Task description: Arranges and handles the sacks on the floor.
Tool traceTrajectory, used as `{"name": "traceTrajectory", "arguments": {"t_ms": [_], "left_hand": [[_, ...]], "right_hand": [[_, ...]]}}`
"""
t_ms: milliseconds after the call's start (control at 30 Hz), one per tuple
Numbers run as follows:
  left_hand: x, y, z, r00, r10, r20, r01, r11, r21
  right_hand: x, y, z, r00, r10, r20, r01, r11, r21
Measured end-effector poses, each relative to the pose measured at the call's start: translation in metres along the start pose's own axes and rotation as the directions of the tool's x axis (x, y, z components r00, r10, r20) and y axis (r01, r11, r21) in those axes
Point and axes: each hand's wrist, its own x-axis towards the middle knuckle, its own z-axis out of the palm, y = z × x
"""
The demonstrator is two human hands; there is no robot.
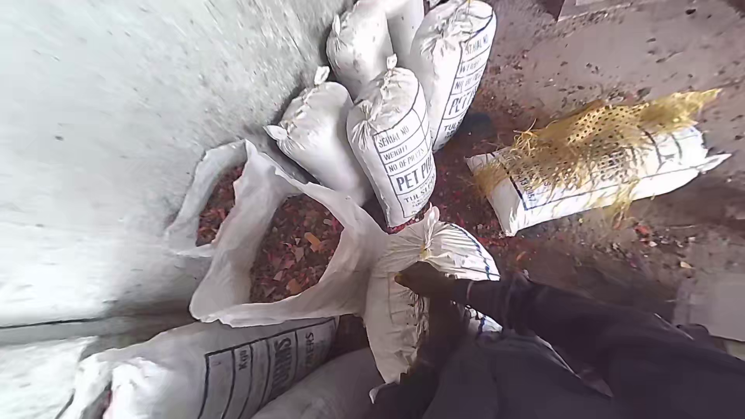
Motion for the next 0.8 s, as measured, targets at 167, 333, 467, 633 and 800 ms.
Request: {"name": "traceTrajectory", "arguments": {"t_ms": [167, 333, 467, 633, 800], "left_hand": [[-0.048, -0.109, -0.011, 0.702, -0.33, -0.631, 0.098, 0.922, -0.374], [0.013, -0.127, -0.083, 0.815, -0.3, -0.496, 0.175, 0.943, -0.282], [0.087, -0.08, -0.113, 0.94, -0.107, -0.324, 0.042, 0.979, -0.2], [0.12, -0.054, -0.097, 0.897, -0.341, -0.282, 0.268, 0.926, -0.266], [0.123, -0.063, -0.074, 0.794, -0.472, -0.384, 0.142, 0.757, -0.638]], "right_hand": [[-0.011, 0.022, 0.027, 0.96, -0.102, -0.261, 0.125, 0.99, 0.072], [-0.024, 0.031, 0.03, 0.95, -0.118, -0.289, 0.148, 0.985, 0.084], [-0.04, 0.023, 0.015, 0.974, -0.04, -0.225, 0.073, 0.988, 0.137], [-0.062, 0.053, 0.0, 0.938, -0.098, -0.331, 0.183, 0.955, 0.235], [-0.047, 0.117, -0.075, 0.918, 0.287, -0.272, 0.038, 0.621, 0.783]]}}
